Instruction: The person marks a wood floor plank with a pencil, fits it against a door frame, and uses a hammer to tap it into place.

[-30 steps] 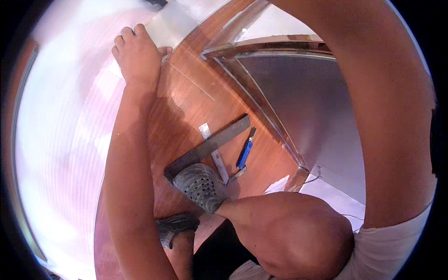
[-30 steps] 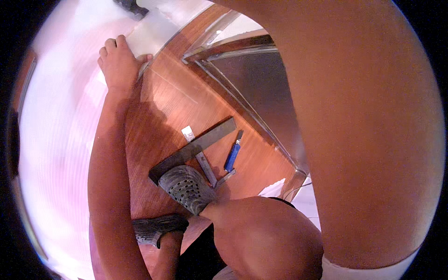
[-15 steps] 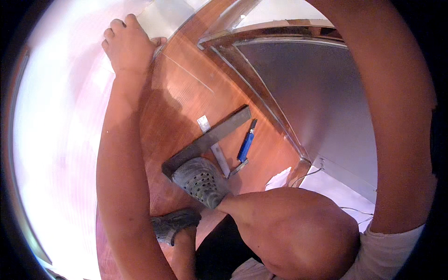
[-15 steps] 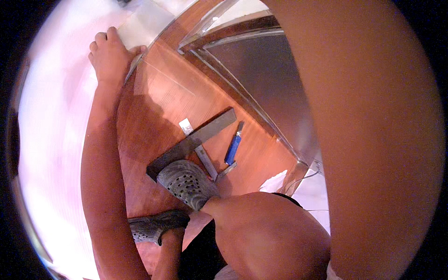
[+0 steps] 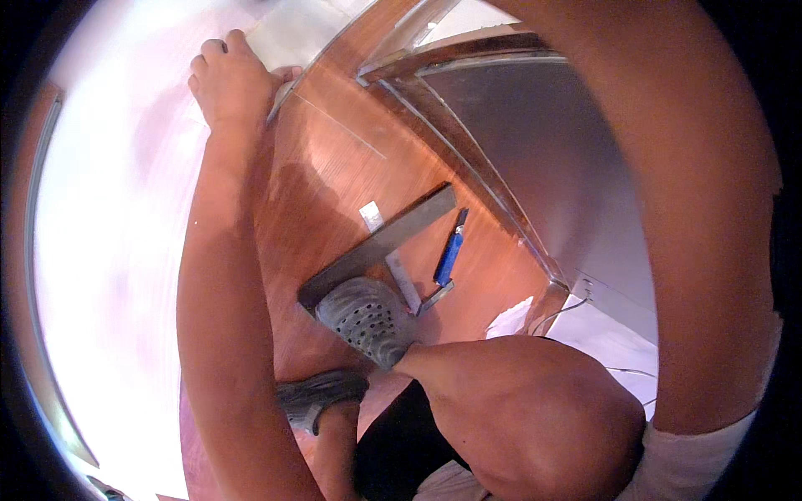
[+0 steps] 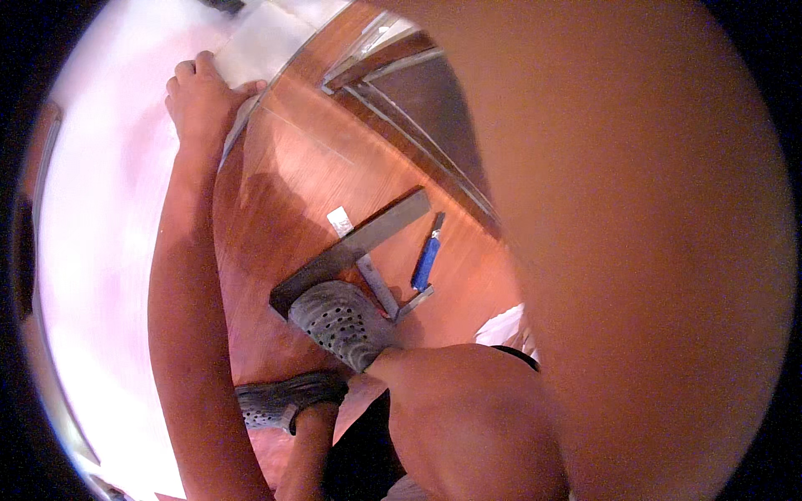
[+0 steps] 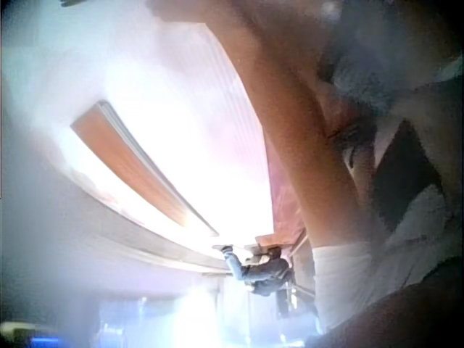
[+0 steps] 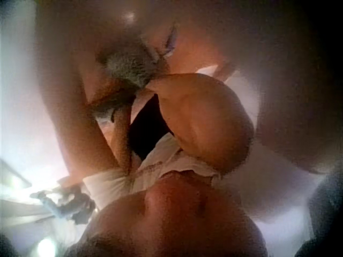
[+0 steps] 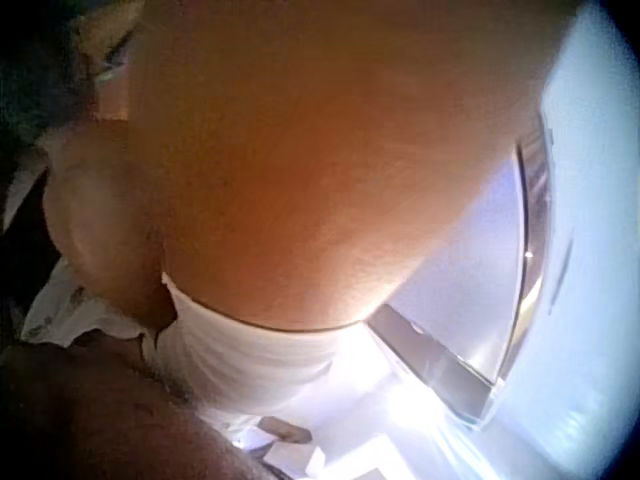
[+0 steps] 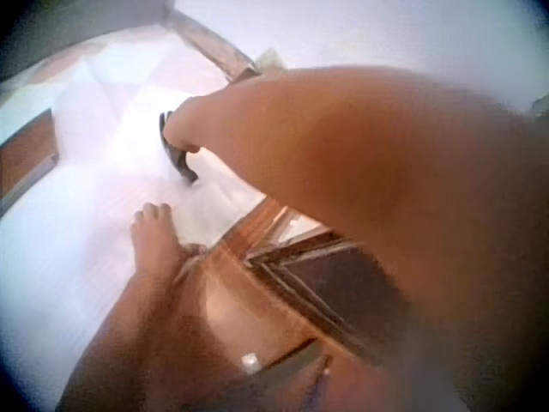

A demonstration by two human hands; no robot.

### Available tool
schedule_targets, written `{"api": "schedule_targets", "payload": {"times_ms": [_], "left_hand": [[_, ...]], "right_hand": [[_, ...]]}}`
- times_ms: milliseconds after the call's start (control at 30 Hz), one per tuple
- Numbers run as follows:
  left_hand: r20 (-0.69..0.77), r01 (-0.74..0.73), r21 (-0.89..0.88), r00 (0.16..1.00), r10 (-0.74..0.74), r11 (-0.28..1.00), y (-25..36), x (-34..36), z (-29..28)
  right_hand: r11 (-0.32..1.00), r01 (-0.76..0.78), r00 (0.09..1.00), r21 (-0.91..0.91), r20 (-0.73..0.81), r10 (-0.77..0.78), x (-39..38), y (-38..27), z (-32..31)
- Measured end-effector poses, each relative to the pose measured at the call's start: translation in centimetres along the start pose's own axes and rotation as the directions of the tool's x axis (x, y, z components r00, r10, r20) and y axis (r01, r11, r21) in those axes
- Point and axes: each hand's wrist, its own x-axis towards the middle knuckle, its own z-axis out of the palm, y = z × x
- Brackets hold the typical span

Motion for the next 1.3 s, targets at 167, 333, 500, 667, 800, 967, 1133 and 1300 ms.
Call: {"api": "schedule_targets", "payload": {"times_ms": [167, 333, 500, 667, 800, 967, 1133, 1300], "left_hand": [[-0.028, -0.055, -0.005, 0.998, 0.054, 0.998, -0.8, -0.2, 0.2], [-0.085, -0.188, 0.026, 0.978, 0.190, 0.982, -0.8, -0.9, 2.0], [-0.113, -0.068, 0.115, 0.990, 0.081, 0.991, 0.8, -1.9, -2.3], [0.054, -0.226, 0.072, 0.973, 0.223, 0.971, -3.7, 1.3, -2.2], [-0.091, -0.339, 0.097, 0.933, 0.347, 0.936, -3.7, 1.3, -1.0], [-0.016, -0.331, 0.123, 0.942, 0.336, 0.935, -3.9, 1.5, -0.7], [0.002, -0.341, 0.069, 0.940, 0.341, 0.938, -3.2, 2.2, -0.7], [-0.117, -0.424, 0.005, 0.899, 0.421, 0.906, -0.7, 2.9, 1.4]], "right_hand": [[0.947, -0.156, 0.930, 0.281, -0.282, 0.237, -0.6, -2.4, -2.0], [0.806, -0.235, 0.863, 0.544, -0.264, 0.430, -7.3, -5.5, -5.0], [0.467, -0.439, 0.853, 0.768, 0.191, 0.486, -20.9, -12.8, -8.9], [0.226, -0.670, 0.728, 0.707, 0.568, 0.384, -36.6, -17.4, -5.5], [0.258, -0.790, 0.610, 0.556, 0.666, 0.429, -47.1, -21.2, 1.7], [0.221, -0.825, 0.557, 0.519, 0.686, 0.468, -49.7, -21.5, 2.3], [0.277, -0.787, 0.614, 0.551, 0.656, 0.438, -48.2, -21.2, 3.9], [0.328, -0.718, 0.691, 0.614, 0.573, 0.440, -47.8, -22.0, 4.5]]}}
